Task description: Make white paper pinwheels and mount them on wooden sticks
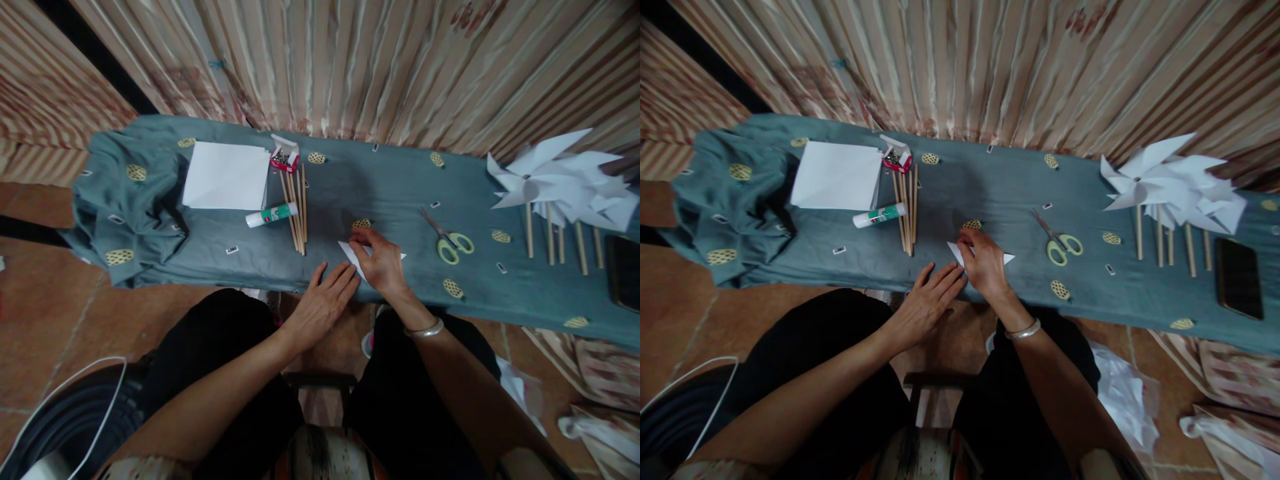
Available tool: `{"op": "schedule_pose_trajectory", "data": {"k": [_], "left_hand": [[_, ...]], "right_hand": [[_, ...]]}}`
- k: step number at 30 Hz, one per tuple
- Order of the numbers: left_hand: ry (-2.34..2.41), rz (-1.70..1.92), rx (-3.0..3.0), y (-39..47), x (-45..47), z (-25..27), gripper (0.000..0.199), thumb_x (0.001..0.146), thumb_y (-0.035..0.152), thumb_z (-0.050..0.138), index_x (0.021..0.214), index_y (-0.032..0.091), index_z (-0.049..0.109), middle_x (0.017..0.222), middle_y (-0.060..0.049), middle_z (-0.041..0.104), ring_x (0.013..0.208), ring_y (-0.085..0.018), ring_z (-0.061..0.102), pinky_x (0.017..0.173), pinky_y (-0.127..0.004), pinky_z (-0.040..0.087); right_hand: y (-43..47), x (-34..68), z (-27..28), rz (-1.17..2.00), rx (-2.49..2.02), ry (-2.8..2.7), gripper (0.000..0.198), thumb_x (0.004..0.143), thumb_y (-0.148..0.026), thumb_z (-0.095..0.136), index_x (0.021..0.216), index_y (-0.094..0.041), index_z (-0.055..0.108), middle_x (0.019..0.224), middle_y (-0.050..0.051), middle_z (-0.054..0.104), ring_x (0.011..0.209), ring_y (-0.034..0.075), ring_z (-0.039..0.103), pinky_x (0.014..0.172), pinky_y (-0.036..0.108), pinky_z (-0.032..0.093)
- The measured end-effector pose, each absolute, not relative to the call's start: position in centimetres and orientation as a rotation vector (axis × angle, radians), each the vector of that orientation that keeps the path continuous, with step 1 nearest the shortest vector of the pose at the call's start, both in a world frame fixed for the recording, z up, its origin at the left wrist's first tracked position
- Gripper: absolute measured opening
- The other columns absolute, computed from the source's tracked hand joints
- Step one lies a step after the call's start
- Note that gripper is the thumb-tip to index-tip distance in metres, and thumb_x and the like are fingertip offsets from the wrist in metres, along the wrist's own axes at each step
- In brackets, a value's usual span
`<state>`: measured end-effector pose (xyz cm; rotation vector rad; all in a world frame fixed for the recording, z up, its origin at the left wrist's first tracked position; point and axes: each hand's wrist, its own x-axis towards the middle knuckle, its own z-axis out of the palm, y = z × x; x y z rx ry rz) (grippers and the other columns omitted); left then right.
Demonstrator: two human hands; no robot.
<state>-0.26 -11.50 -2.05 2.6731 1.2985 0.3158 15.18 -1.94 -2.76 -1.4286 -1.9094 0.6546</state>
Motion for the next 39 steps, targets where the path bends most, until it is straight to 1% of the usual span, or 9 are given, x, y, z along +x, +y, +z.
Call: {"op": "schedule_pose_trajectory", "data": {"k": [13,19,23,28,31,35,39], "left_hand": [[1.313,0.3,2.691,-11.4,-0.2,-2.2,0.048,0.096,0.015,0.038,0.144,0.01,0.037,0.151,-0.013,0.045,0.142,-0.027,0.035,0.115,-0.053,0.027],[1.322,0.313,2.651,-11.4,-0.1,-2.1,0.048,0.095,0.013,0.038,0.143,0.011,0.037,0.149,-0.015,0.046,0.141,-0.026,0.037,0.115,-0.052,0.027],[1.345,0.351,2.613,-11.1,-0.2,-2.0,0.051,0.094,0.011,0.039,0.144,0.009,0.034,0.15,-0.019,0.043,0.139,-0.027,0.04,0.113,-0.051,0.03],[1.293,0.355,2.584,-10.5,-0.4,-1.8,0.053,0.092,0.01,0.038,0.145,0.009,0.033,0.151,-0.018,0.043,0.14,-0.026,0.039,0.112,-0.051,0.03],[1.295,0.354,2.553,-10.2,-0.5,-1.7,0.055,0.091,0.011,0.04,0.146,0.008,0.033,0.151,-0.019,0.042,0.14,-0.027,0.038,0.112,-0.05,0.03],[1.327,0.347,2.516,-9.7,-0.7,-1.5,0.06,0.087,0.013,0.044,0.145,0.004,0.033,0.151,-0.02,0.041,0.139,-0.029,0.037,0.111,-0.047,0.03],[1.343,0.327,2.502,-8.9,-0.8,-1.5,0.062,0.085,0.017,0.049,0.144,0.006,0.034,0.15,-0.019,0.043,0.139,-0.031,0.037,0.11,-0.048,0.03]], "right_hand": [[-1.8,14.8,-2.7,0.657,-1.464,-1.893,0.026,0.085,-0.027,0.054,0.106,-0.019,0.065,0.091,0.005,0.075,0.088,0.024,0.071,0.086,0.04,0.054],[-1.8,14.7,-2.7,0.648,-1.482,-1.919,0.028,0.084,-0.026,0.053,0.108,-0.019,0.065,0.092,0.006,0.075,0.089,0.024,0.07,0.086,0.041,0.053],[-1.8,14.7,-2.6,0.654,-1.485,-1.919,0.028,0.084,-0.027,0.053,0.108,-0.02,0.064,0.092,0.005,0.075,0.089,0.024,0.07,0.088,0.041,0.053],[-1.8,14.7,-2.7,0.639,-1.484,-1.924,0.028,0.084,-0.027,0.052,0.108,-0.02,0.064,0.091,0.006,0.075,0.088,0.024,0.07,0.086,0.041,0.053],[-1.8,14.7,-2.7,0.625,-1.481,-1.927,0.027,0.084,-0.026,0.052,0.108,-0.021,0.064,0.091,0.005,0.075,0.088,0.024,0.07,0.085,0.04,0.053],[-1.8,14.6,-2.7,0.604,-1.474,-1.942,0.026,0.085,-0.025,0.052,0.107,-0.02,0.065,0.091,0.005,0.075,0.086,0.024,0.07,0.084,0.039,0.053],[-1.7,14.6,-2.8,0.579,-1.478,-1.972,0.027,0.086,-0.024,0.052,0.109,-0.019,0.065,0.093,0.006,0.075,0.088,0.024,0.07,0.085,0.04,0.053]]}}
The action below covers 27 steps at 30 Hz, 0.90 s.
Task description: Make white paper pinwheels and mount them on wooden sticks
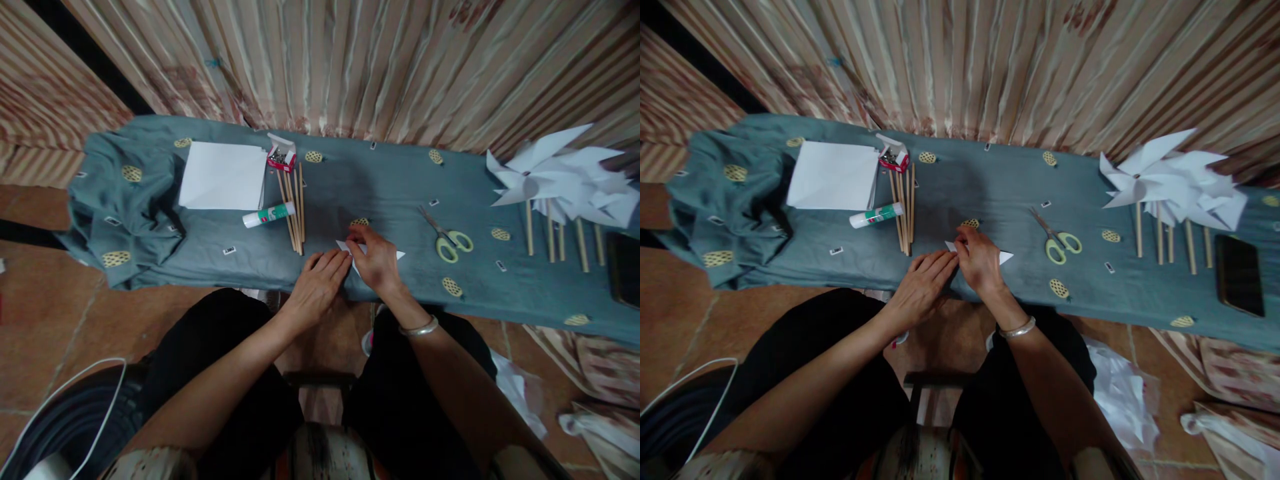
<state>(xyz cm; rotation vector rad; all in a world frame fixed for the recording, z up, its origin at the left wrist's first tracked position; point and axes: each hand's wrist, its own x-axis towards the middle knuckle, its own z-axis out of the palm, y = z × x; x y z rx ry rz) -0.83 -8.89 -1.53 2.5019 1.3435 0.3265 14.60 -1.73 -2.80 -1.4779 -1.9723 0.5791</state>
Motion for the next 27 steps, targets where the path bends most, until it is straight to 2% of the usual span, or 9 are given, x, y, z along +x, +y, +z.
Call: {"op": "schedule_pose_trajectory", "data": {"k": [6,11,17,23,27], "left_hand": [[1.334,0.348,2.556,-8.3,-0.8,-2.4,0.066,0.081,0.02,0.057,0.142,0.005,0.037,0.148,-0.02,0.044,0.142,-0.032,0.032,0.116,-0.052,0.024],[1.327,0.361,2.582,-8.1,-0.7,-2.4,0.067,0.08,0.02,0.06,0.141,0.003,0.038,0.145,-0.021,0.047,0.142,-0.032,0.033,0.118,-0.052,0.022],[1.323,0.364,2.577,-8.1,-0.8,-2.4,0.069,0.077,0.017,0.065,0.14,0.005,0.039,0.141,-0.022,0.049,0.141,-0.033,0.036,0.117,-0.055,0.026],[1.321,0.352,2.581,-8.1,-0.9,-2.5,0.074,0.076,0.015,0.068,0.143,0.009,0.036,0.144,-0.021,0.047,0.143,-0.033,0.034,0.117,-0.056,0.023],[1.329,0.328,2.591,-8.1,-0.9,-2.4,0.074,0.076,0.014,0.069,0.143,0.011,0.036,0.143,-0.02,0.048,0.142,-0.033,0.034,0.117,-0.058,0.022]], "right_hand": [[-1.8,14.8,-2.9,0.48,-1.435,-2.075,0.028,0.089,-0.025,0.05,0.112,-0.018,0.064,0.096,0.009,0.074,0.091,0.026,0.068,0.085,0.041,0.053],[-2.5,16.3,-1.7,0.275,-1.291,-2.126,0.03,0.095,-0.026,0.045,0.116,-0.017,0.064,0.119,0.012,0.069,0.111,0.027,0.062,0.101,0.046,0.047],[-5.5,19.8,-0.2,0.255,-1.249,-2.143,0.034,0.097,-0.021,0.038,0.118,-0.017,0.065,0.117,0.012,0.07,0.112,0.026,0.062,0.099,0.047,0.049],[-8.5,21.4,-1.4,0.272,-1.147,-2.368,0.044,0.093,-0.008,0.038,0.132,-0.019,0.056,0.131,0.012,0.063,0.128,0.026,0.052,0.104,0.049,0.046],[-8.8,22.0,-2.0,0.248,-1.142,-2.397,0.05,0.091,-0.006,0.04,0.139,-0.019,0.049,0.135,0.013,0.06,0.131,0.027,0.05,0.106,0.049,0.046]]}}
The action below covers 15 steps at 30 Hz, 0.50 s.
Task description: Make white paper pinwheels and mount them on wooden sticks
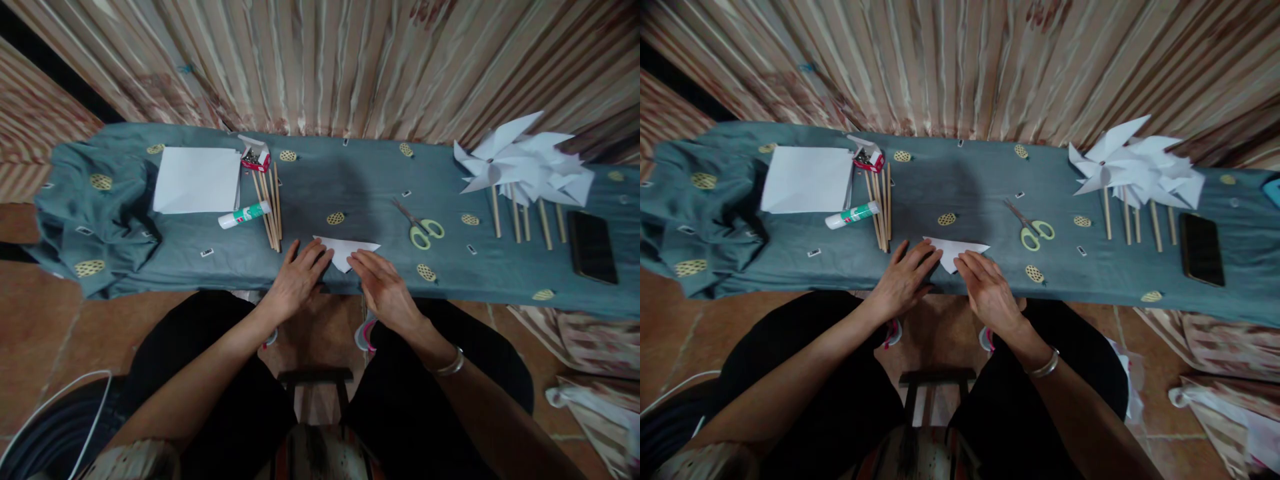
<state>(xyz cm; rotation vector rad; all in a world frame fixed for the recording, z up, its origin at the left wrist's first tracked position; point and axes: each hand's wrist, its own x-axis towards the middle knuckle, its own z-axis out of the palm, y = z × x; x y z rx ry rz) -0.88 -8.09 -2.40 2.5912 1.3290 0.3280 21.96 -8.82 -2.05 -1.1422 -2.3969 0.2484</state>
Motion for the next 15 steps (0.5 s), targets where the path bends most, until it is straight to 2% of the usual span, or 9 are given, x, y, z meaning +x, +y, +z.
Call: {"op": "schedule_pose_trajectory", "data": {"k": [6,8,11,13,15], "left_hand": [[1.334,0.314,2.579,-8.1,-0.8,-2.0,0.073,0.077,0.013,0.067,0.144,0.013,0.036,0.144,-0.02,0.047,0.142,-0.033,0.034,0.116,-0.058,0.022],[1.337,0.308,2.581,-8.1,-0.8,-2.1,0.07,0.079,0.014,0.065,0.144,0.013,0.037,0.143,-0.019,0.048,0.142,-0.033,0.034,0.117,-0.058,0.022],[1.338,0.31,2.595,-8.0,-0.8,-2.3,0.065,0.082,0.016,0.061,0.143,0.013,0.037,0.142,-0.019,0.049,0.142,-0.032,0.035,0.117,-0.057,0.022],[1.334,0.324,2.607,-8.0,-0.9,-2.4,0.064,0.083,0.016,0.061,0.142,0.012,0.038,0.142,-0.019,0.049,0.141,-0.033,0.036,0.116,-0.058,0.023],[1.329,0.343,2.615,-8.0,-0.9,-2.5,0.064,0.082,0.016,0.061,0.142,0.011,0.038,0.142,-0.02,0.049,0.14,-0.033,0.036,0.116,-0.058,0.023]], "right_hand": [[-9.4,21.4,-0.7,0.193,-1.108,-2.391,0.047,0.093,-0.009,0.041,0.138,-0.021,0.048,0.14,0.015,0.052,0.133,0.028,0.047,0.104,0.05,0.046],[-10.1,20.6,0.0,0.137,-1.065,-2.442,0.041,0.093,-0.009,0.042,0.132,-0.017,0.052,0.136,0.017,0.055,0.126,0.029,0.052,0.101,0.048,0.048],[-11.7,19.3,0.4,0.098,-1.113,-2.528,0.036,0.093,-0.012,0.044,0.127,-0.013,0.057,0.104,0.015,0.07,0.093,0.026,0.065,0.083,0.042,0.055],[-12.5,18.6,0.1,0.094,-1.21,-2.598,0.038,0.094,-0.014,0.043,0.129,-0.01,0.056,0.078,0.011,0.069,0.073,0.024,0.064,0.069,0.038,0.055],[-13.0,18.1,-0.5,0.088,-1.297,-2.655,0.044,0.094,-0.017,0.041,0.135,-0.004,0.051,0.067,0.01,0.066,0.065,0.025,0.063,0.06,0.037,0.054]]}}
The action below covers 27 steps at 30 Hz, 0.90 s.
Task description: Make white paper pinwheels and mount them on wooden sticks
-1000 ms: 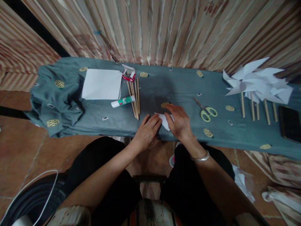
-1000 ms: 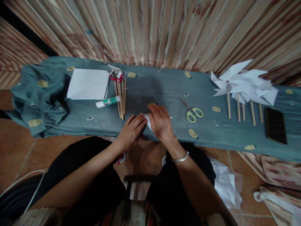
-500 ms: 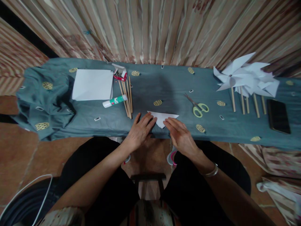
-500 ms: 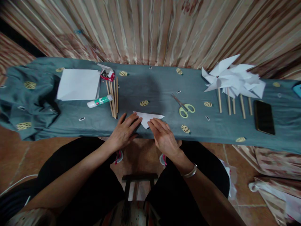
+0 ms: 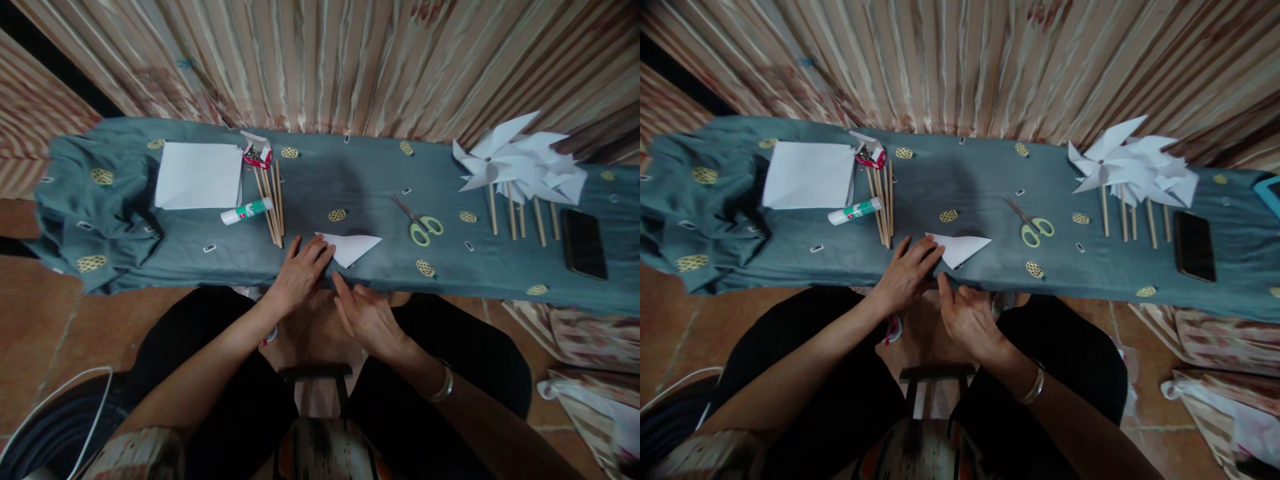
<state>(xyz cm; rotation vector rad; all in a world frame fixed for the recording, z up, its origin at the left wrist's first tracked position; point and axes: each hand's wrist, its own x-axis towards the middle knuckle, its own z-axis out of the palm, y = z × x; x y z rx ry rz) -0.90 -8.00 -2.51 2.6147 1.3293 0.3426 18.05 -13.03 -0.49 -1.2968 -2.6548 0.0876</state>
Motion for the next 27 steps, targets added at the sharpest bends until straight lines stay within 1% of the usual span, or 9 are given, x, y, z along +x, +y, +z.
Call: {"op": "schedule_pose_trajectory", "data": {"k": [2,6,9,13,16,20,22,24,27], "left_hand": [[1.327,0.358,2.616,-8.0,-0.9,-2.5,0.064,0.082,0.015,0.061,0.141,0.011,0.039,0.141,-0.02,0.049,0.14,-0.034,0.037,0.116,-0.058,0.023],[1.317,0.378,2.62,-8.2,-0.7,-2.2,0.063,0.08,0.012,0.059,0.141,0.009,0.039,0.14,-0.02,0.05,0.14,-0.033,0.037,0.116,-0.057,0.023],[1.319,0.393,2.617,-8.3,-0.7,-2.1,0.061,0.082,0.011,0.057,0.14,0.01,0.04,0.14,-0.019,0.05,0.14,-0.033,0.037,0.116,-0.057,0.023],[1.332,0.4,2.606,-8.2,-0.7,-2.1,0.059,0.083,0.013,0.056,0.14,0.01,0.04,0.14,-0.019,0.05,0.14,-0.033,0.037,0.117,-0.057,0.023],[1.343,0.377,2.602,-8.2,-0.6,-2.0,0.057,0.084,0.012,0.054,0.14,0.01,0.041,0.14,-0.018,0.051,0.14,-0.032,0.038,0.117,-0.056,0.023],[1.344,0.348,2.601,-8.2,-0.6,-1.7,0.056,0.086,0.013,0.052,0.14,0.009,0.041,0.14,-0.018,0.051,0.14,-0.032,0.037,0.117,-0.057,0.023],[1.346,0.335,2.598,-8.2,-0.6,-1.7,0.057,0.085,0.013,0.053,0.14,0.007,0.04,0.14,-0.019,0.05,0.141,-0.032,0.037,0.117,-0.056,0.023],[1.349,0.327,2.598,-8.1,-0.6,-1.7,0.058,0.084,0.013,0.054,0.14,0.006,0.039,0.141,-0.02,0.049,0.141,-0.032,0.036,0.118,-0.056,0.022],[1.352,0.333,2.605,-8.1,-0.6,-2.0,0.058,0.084,0.013,0.054,0.14,0.007,0.039,0.141,-0.019,0.049,0.141,-0.032,0.036,0.118,-0.056,0.023]], "right_hand": [[-13.2,17.6,-1.2,0.101,-1.379,-2.667,0.051,0.094,-0.019,0.039,0.142,-0.001,0.043,0.066,0.01,0.067,0.061,0.025,0.063,0.056,0.037,0.053],[-13.1,16.5,-2.3,0.14,-1.539,-2.591,0.059,0.093,-0.021,0.036,0.15,-0.005,0.03,0.065,0.011,0.068,0.055,0.026,0.063,0.048,0.036,0.051],[-13.2,15.6,-3.0,0.159,-1.586,-2.504,0.061,0.093,-0.021,0.032,0.151,-0.002,0.026,0.066,0.013,0.068,0.053,0.027,0.063,0.048,0.037,0.051],[-13.5,14.8,-3.1,0.078,-1.68,-2.423,0.06,0.095,-0.023,0.031,0.152,-0.004,0.022,0.066,0.011,0.068,0.048,0.023,0.062,0.047,0.034,0.051],[-13.6,14.2,-2.2,0.105,-1.856,-2.474,0.063,0.095,-0.02,0.036,0.152,-0.002,0.015,0.072,0.013,0.072,0.056,0.024,0.067,0.049,0.032,0.052],[-13.8,13.2,-0.9,0.254,-2.095,-2.498,0.069,0.095,-0.019,0.042,0.151,0.003,0.007,0.077,0.014,0.074,0.066,0.023,0.072,0.056,0.029,0.053],[-14.2,12.7,-0.7,0.316,-2.139,-2.471,0.069,0.096,-0.021,0.042,0.151,0.003,0.007,0.079,0.014,0.075,0.066,0.023,0.072,0.056,0.027,0.053],[-15.1,12.6,-0.6,0.356,-2.136,-2.454,0.068,0.097,-0.023,0.042,0.15,0.004,0.01,0.081,0.015,0.075,0.065,0.023,0.071,0.056,0.028,0.053],[-16.5,13.7,-0.2,0.355,-2.022,-2.423,0.061,0.097,-0.026,0.042,0.148,0.002,0.024,0.082,0.014,0.075,0.065,0.023,0.071,0.059,0.031,0.056]]}}
